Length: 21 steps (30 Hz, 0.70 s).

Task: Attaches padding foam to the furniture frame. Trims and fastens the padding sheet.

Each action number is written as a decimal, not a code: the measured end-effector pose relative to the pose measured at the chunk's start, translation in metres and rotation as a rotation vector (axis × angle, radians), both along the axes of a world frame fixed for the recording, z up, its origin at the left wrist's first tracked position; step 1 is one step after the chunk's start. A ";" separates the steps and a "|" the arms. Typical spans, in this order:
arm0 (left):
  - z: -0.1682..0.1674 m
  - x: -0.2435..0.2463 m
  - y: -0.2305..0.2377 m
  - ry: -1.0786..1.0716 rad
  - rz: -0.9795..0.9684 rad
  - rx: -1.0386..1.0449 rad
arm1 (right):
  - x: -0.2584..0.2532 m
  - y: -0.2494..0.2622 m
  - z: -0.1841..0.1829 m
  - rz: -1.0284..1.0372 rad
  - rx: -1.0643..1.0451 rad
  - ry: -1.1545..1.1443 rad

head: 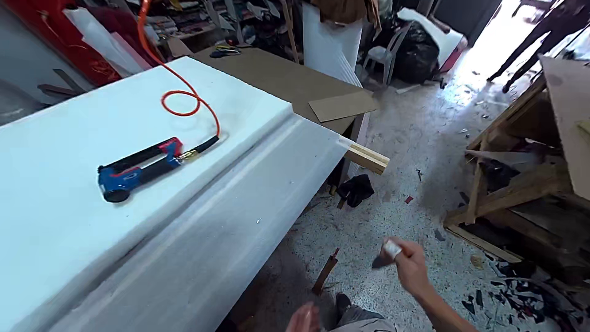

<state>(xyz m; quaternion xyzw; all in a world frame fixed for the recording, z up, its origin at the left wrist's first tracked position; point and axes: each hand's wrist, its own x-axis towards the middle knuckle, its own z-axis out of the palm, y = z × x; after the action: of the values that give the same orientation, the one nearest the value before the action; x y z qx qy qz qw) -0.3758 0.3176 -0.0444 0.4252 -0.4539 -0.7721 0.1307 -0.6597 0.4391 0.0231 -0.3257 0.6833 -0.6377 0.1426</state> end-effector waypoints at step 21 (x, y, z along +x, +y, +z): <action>-0.019 -0.464 -0.177 0.129 0.778 0.291 | -0.360 -0.350 -0.031 0.531 -0.262 0.334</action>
<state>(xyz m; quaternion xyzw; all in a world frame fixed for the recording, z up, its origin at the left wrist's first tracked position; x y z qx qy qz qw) -0.8401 0.1405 -0.0638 0.5299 -0.1367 -0.7461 0.3793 -1.0195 0.0895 -0.0079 -0.6079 0.5008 -0.5985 0.1466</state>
